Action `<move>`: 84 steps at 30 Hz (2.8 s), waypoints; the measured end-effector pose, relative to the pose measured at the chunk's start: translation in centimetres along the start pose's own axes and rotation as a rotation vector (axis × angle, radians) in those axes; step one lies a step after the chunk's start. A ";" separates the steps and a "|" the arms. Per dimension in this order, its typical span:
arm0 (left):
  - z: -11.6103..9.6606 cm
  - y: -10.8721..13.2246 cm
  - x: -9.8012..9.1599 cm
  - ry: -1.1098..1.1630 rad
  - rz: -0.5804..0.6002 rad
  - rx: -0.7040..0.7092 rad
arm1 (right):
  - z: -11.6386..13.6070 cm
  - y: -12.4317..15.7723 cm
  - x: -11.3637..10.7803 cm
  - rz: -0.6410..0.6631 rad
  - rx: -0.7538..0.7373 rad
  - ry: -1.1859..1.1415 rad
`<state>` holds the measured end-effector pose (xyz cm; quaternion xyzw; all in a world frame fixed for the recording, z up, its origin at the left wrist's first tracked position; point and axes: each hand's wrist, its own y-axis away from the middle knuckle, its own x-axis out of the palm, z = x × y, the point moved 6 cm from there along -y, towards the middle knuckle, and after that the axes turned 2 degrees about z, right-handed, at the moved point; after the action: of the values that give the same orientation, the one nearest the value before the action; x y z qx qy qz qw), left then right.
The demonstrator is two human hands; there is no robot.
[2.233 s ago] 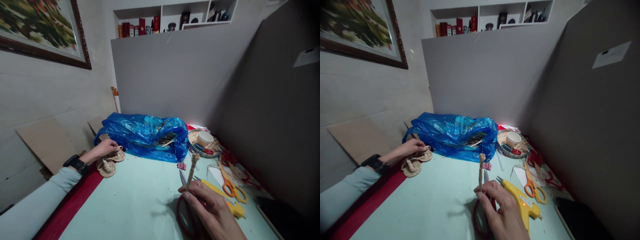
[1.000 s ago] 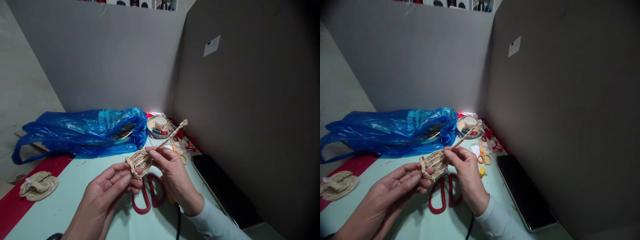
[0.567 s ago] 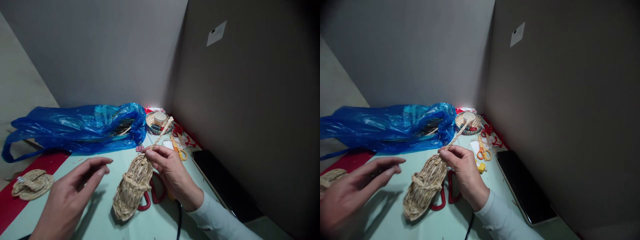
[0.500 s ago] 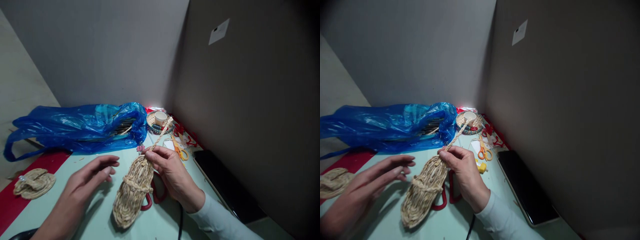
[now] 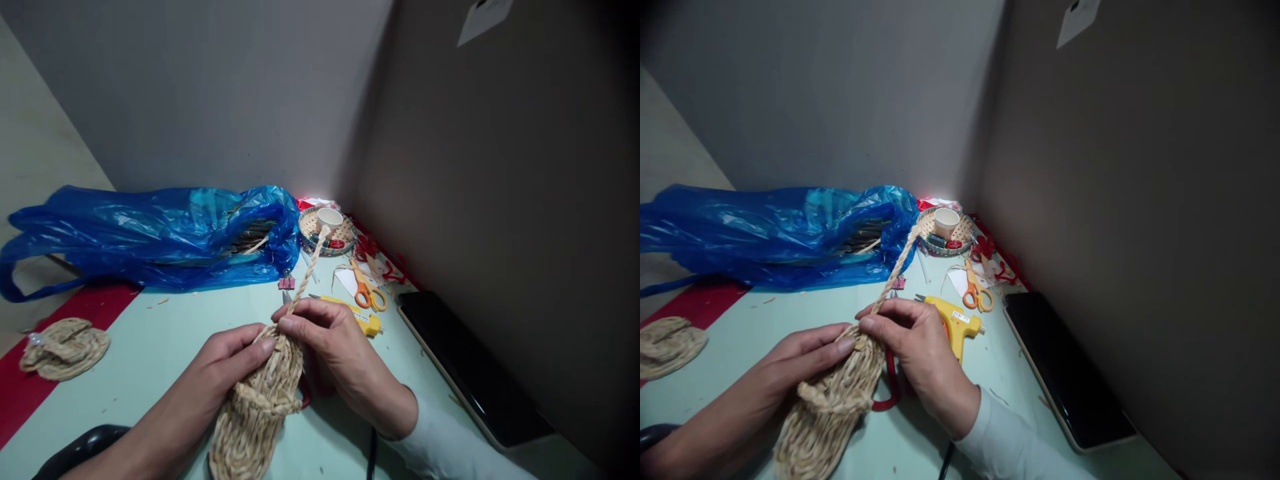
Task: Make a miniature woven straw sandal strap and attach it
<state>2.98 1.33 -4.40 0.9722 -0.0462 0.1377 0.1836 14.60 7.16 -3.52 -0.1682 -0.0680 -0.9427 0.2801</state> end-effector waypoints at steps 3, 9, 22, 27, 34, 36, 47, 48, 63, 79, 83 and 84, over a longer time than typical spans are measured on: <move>0.4 0.1 -0.2 0.009 0.014 -0.004 | 0.1 0.1 0.2 0.008 0.011 0.022; 0.7 0.2 -0.7 -0.065 -0.012 0.026 | -0.1 0.4 0.7 0.074 0.018 0.030; 1.0 0.4 -1.0 -0.133 -0.046 0.010 | 0.8 0.3 0.5 0.051 -0.079 0.134; 1.2 0.1 -0.9 -0.069 -0.030 -0.007 | 1.4 0.6 0.5 0.040 -0.193 0.269; 0.8 -0.1 -1.4 -0.044 -0.134 0.038 | 3.1 2.5 1.7 0.088 -0.647 0.779; 0.7 -0.2 -1.7 -0.041 -0.167 0.050 | 3.4 3.4 2.5 0.104 -0.783 0.908; 0.3 -0.6 -2.5 0.042 -0.194 0.105 | 3.2 4.9 4.5 0.177 -0.904 1.147; 0.3 -0.6 -2.6 0.038 -0.189 0.105 | 3.1 4.9 4.5 0.199 -0.880 1.147; -0.6 -0.5 -3.3 -0.098 -0.262 0.197 | 2.8 4.1 4.1 0.275 -0.593 0.902; -0.7 -0.2 -2.9 -0.063 -0.258 0.183 | 1.9 4.7 4.9 0.295 -0.691 1.167; -0.7 0.0 -2.6 -0.060 -0.237 0.184 | 2.5 4.8 5.1 0.242 -0.836 1.191; -0.7 0.0 -2.5 -0.060 -0.234 0.179 | 2.6 4.9 5.1 0.231 -0.859 1.186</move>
<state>0.36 1.67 -4.48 0.9871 0.0743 0.0897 0.1097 13.97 1.07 0.89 0.2685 0.4878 -0.7832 0.2766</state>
